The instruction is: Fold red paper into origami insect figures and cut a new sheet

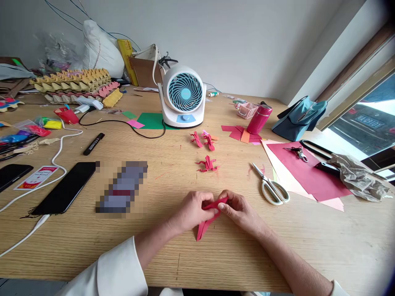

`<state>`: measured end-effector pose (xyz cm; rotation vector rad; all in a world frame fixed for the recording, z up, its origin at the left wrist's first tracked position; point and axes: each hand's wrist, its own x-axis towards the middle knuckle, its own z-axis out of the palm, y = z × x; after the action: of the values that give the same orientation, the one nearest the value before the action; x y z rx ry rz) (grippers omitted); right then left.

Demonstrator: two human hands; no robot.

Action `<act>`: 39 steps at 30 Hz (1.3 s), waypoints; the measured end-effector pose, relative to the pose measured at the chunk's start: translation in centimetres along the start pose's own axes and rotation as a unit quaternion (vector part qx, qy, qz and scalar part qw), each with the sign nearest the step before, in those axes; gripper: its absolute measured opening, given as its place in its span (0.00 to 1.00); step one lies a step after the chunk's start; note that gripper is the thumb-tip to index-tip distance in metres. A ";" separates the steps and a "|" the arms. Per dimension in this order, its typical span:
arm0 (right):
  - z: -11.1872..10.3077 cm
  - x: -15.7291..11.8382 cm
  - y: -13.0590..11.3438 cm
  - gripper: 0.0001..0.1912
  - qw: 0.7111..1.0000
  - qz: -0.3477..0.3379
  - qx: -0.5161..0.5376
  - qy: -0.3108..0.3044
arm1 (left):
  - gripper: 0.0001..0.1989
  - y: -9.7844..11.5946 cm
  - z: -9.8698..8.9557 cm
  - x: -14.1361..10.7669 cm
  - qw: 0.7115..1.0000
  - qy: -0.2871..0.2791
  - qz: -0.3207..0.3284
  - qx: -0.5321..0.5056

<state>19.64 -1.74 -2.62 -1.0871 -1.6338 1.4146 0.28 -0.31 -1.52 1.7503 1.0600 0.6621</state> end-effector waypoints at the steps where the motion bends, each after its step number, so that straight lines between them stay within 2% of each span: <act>1: 0.1 0.0 0.1 0.20 1.000 0.001 -0.013 0.006 | 0.15 0.1 0.2 -0.2 1.000 -0.007 0.011 0.022; 3: 0.1 0.0 0.3 0.21 1.000 -0.001 -0.014 0.019 | 0.15 0.1 0.6 -0.3 1.000 -0.009 0.007 0.027; 7: 0.1 0.4 0.2 0.24 0.998 -0.005 0.030 0.047 | 0.16 0.0 0.6 0.1 0.998 0.014 -0.025 -0.051; 10: 0.2 0.5 0.1 0.24 0.998 -0.003 0.047 0.047 | 0.17 -0.1 0.3 0.4 0.996 0.006 -0.019 -0.082; 16: 0.6 0.3 0.7 0.21 0.999 -0.036 -0.015 0.032 | 0.20 -0.6 0.1 0.2 1.000 -0.004 0.007 -0.023; 20: 0.7 0.4 0.8 0.21 0.997 -0.042 -0.009 0.068 | 0.22 -0.9 -0.2 0.3 0.997 -0.014 -0.028 -0.068; 24: 0.8 0.5 0.7 0.22 0.996 -0.048 0.001 0.080 | 0.24 -0.9 -0.6 0.4 0.992 -0.034 -0.030 -0.116; 28: 0.8 0.5 0.6 0.21 0.997 -0.032 -0.003 0.068 | 0.19 -0.4 -0.7 0.1 0.997 -0.013 -0.028 -0.065; 33: 0.4 0.6 0.7 0.19 0.998 -0.030 -0.038 0.048 | 0.18 -0.1 -0.5 -0.3 0.997 0.038 0.033 0.054; 39: 0.5 0.6 0.9 0.19 0.994 -0.046 -0.066 0.069 | 0.20 -0.5 -0.6 -0.2 0.999 0.027 0.012 0.032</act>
<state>19.06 -1.32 -3.61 -1.1419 -1.6739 1.1613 -0.48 -0.18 -1.70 1.8124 1.1089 0.7000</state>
